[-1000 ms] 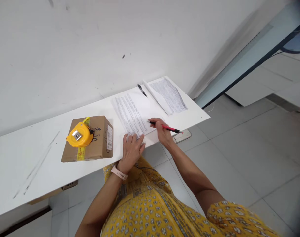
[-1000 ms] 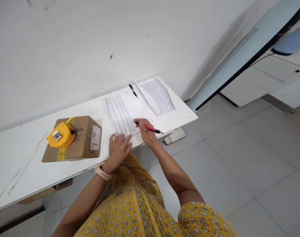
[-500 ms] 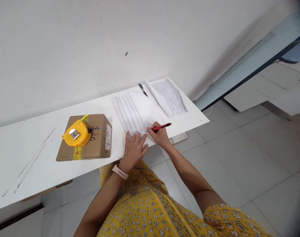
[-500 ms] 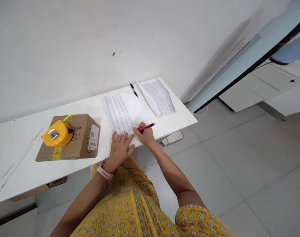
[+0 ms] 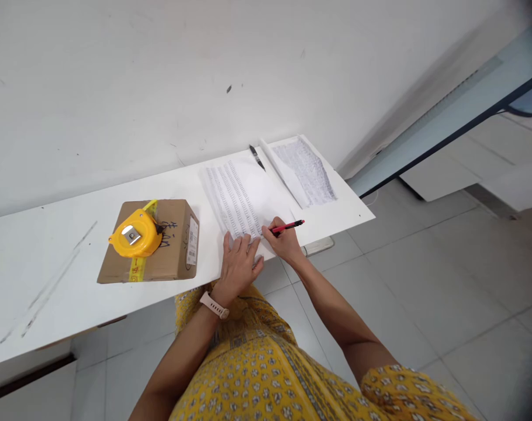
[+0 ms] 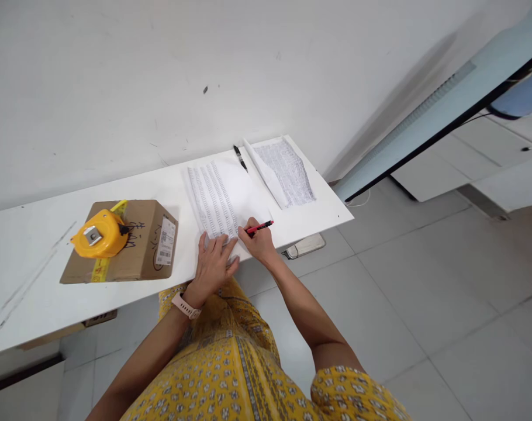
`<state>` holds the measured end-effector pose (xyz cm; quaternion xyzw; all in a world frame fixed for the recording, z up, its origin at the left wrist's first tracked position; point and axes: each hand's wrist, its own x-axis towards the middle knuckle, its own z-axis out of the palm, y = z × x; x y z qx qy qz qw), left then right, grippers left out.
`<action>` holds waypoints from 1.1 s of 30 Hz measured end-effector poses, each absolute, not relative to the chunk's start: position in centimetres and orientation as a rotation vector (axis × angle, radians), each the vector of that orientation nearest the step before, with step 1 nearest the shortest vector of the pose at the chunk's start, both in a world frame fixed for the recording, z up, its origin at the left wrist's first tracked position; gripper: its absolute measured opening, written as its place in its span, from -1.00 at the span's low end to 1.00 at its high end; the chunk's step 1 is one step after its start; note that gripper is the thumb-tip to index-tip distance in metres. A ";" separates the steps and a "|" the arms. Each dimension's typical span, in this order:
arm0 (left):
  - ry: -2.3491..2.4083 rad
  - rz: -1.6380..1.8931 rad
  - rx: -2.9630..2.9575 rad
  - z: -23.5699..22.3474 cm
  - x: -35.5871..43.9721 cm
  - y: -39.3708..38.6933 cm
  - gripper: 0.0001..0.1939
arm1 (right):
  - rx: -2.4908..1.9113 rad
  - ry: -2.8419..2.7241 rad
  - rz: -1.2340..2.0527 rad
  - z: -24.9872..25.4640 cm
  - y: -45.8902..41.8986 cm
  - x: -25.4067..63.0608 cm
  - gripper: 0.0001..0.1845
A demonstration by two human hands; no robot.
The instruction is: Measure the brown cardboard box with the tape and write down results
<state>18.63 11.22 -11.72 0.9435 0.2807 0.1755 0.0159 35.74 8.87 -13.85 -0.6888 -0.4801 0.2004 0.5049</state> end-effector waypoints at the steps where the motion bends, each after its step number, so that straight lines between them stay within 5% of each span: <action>1: 0.873 0.549 2.934 -11.7 18.6 11.2 -0.57 | -1.662 -1.157 0.483 -13.8 8.9 35.7 -0.66; 33: 0.861 0.573 2.896 -12.1 18.5 11.2 -0.58 | -1.685 -1.183 0.466 -13.9 8.8 35.8 -0.64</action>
